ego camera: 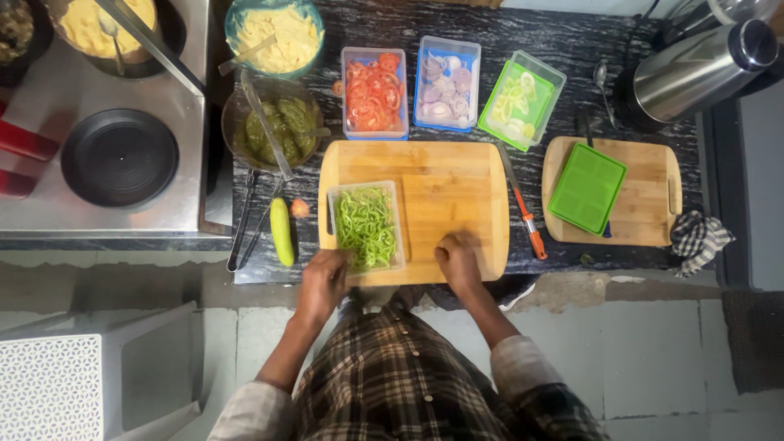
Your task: The person slices tomatoes on a wooden board using a knife, moves the slices into a container, and then handles shredded lettuce, transferring it from a container to the board and back.
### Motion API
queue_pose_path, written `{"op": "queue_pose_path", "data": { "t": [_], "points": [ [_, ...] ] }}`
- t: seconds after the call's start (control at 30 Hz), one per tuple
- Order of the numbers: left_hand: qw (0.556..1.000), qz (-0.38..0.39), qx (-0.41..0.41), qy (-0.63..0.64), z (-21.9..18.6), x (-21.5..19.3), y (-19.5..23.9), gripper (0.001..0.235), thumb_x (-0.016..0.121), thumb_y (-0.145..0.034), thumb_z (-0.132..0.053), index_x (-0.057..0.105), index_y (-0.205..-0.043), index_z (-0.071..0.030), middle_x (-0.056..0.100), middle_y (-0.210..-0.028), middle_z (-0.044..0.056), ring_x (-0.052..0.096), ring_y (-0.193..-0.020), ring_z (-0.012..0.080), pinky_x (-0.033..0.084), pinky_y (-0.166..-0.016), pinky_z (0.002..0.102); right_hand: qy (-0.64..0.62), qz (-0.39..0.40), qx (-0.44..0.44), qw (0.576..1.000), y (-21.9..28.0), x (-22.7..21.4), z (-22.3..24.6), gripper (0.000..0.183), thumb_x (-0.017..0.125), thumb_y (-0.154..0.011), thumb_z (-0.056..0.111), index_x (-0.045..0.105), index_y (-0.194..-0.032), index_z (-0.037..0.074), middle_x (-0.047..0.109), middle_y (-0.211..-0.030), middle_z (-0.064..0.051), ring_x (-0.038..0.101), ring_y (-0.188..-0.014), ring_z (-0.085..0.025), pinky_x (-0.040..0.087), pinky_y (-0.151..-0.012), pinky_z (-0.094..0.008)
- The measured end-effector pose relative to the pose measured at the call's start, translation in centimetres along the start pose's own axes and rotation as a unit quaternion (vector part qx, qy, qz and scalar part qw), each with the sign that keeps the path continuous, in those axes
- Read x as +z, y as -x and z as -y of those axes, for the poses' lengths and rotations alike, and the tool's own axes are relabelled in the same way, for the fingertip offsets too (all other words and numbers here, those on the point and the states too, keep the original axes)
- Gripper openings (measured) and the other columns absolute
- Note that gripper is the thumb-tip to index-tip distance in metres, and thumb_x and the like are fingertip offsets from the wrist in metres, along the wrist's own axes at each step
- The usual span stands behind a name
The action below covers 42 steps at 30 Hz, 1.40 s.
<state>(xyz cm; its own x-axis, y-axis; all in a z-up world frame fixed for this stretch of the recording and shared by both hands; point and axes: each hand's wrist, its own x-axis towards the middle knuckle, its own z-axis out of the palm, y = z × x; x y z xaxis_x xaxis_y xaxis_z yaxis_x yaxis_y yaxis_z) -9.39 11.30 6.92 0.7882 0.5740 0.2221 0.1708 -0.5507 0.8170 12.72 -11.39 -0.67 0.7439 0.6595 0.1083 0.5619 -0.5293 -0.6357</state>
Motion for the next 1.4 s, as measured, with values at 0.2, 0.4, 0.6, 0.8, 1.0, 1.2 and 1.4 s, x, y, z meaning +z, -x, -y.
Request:
{"op": "queue_pose_path", "data": {
  "t": [0.2,0.4,0.6,0.8,1.0,1.2,1.4],
  "points": [
    [0.998,0.036,0.018,0.043,-0.9,0.2,-2.3,0.028,0.065,-0.086,0.007,0.072,-0.111,-0.002,0.071,-0.106,0.02,0.068,-0.096,0.0387,0.057,-0.083,0.044,0.073,0.0,0.009,0.997,-0.2,1.1,1.2,0.006,0.066,-0.089,0.008,0.066,-0.091,0.002,0.066,-0.097,-0.022,0.064,-0.093,-0.044,0.052,-0.08,-0.052],
    [0.989,-0.059,-0.132,0.034,1.1,-2.5,-5.5,0.012,0.069,-0.092,0.0,0.073,-0.103,-0.001,0.073,-0.09,0.017,0.071,-0.075,0.0266,0.054,-0.068,0.035,0.164,0.059,0.024,0.984,-0.5,2.5,-0.4,0.016,0.064,-0.089,0.011,0.065,-0.098,-0.001,0.065,-0.111,-0.026,0.065,-0.088,-0.045,0.054,-0.076,-0.052],
    [0.987,-0.07,-0.124,0.076,2.5,-3.6,-3.8,0.015,0.065,-0.09,0.002,0.073,-0.103,0.0,0.074,-0.087,0.01,0.068,-0.071,0.014,0.054,-0.066,0.029,0.036,0.132,0.003,0.991,0.2,-1.1,4.2,0.011,0.067,-0.085,0.008,0.065,-0.093,0.001,0.068,-0.096,-0.021,0.066,-0.086,-0.043,0.054,-0.075,-0.05],
    [0.974,-0.021,-0.155,0.166,2.3,-0.1,-1.6,0.021,0.073,-0.083,0.002,0.074,-0.104,-0.003,0.071,-0.089,0.01,0.063,-0.071,0.0157,0.053,-0.065,0.029,-0.288,0.083,-0.071,0.951,-2.0,-2.1,12.1,0.014,0.066,-0.089,-0.006,0.059,-0.092,0.006,0.063,-0.09,-0.007,0.066,-0.079,-0.022,0.061,-0.069,-0.032],
    [0.988,-0.138,-0.012,-0.064,2.9,0.9,-2.6,0.036,0.074,-0.079,-0.008,0.065,-0.111,0.006,0.064,-0.098,0.022,0.062,-0.083,0.0375,0.052,-0.071,0.044,-0.189,0.079,-0.106,0.973,-3.2,-2.9,10.6,0.017,0.069,-0.086,-0.011,0.063,-0.089,0.005,0.065,-0.088,-0.005,0.063,-0.079,-0.014,0.049,-0.063,-0.029],
    [0.932,0.103,-0.343,0.046,4.8,0.9,-2.8,0.026,0.066,-0.094,-0.024,0.072,-0.104,0.0,0.074,-0.08,0.021,0.072,-0.069,0.0342,0.056,-0.064,0.044,-0.079,-0.171,0.071,0.979,-3.9,-7.8,-6.7,0.02,0.066,-0.086,-0.008,0.067,-0.1,0.006,0.069,-0.091,-0.008,0.066,-0.077,-0.016,0.055,-0.07,-0.031],
    [0.973,0.096,-0.21,0.001,4.1,3.0,-2.6,0.023,0.074,-0.085,-0.018,0.072,-0.094,0.004,0.073,-0.082,0.02,0.072,-0.073,0.027,0.056,-0.07,0.038,0.312,-0.193,0.065,0.928,-2.5,-15.5,-19.7,0.05,0.068,-0.074,0.003,0.064,-0.123,0.005,0.055,-0.128,-0.025,0.054,-0.121,-0.046,0.048,-0.099,-0.055]
  ]
}}
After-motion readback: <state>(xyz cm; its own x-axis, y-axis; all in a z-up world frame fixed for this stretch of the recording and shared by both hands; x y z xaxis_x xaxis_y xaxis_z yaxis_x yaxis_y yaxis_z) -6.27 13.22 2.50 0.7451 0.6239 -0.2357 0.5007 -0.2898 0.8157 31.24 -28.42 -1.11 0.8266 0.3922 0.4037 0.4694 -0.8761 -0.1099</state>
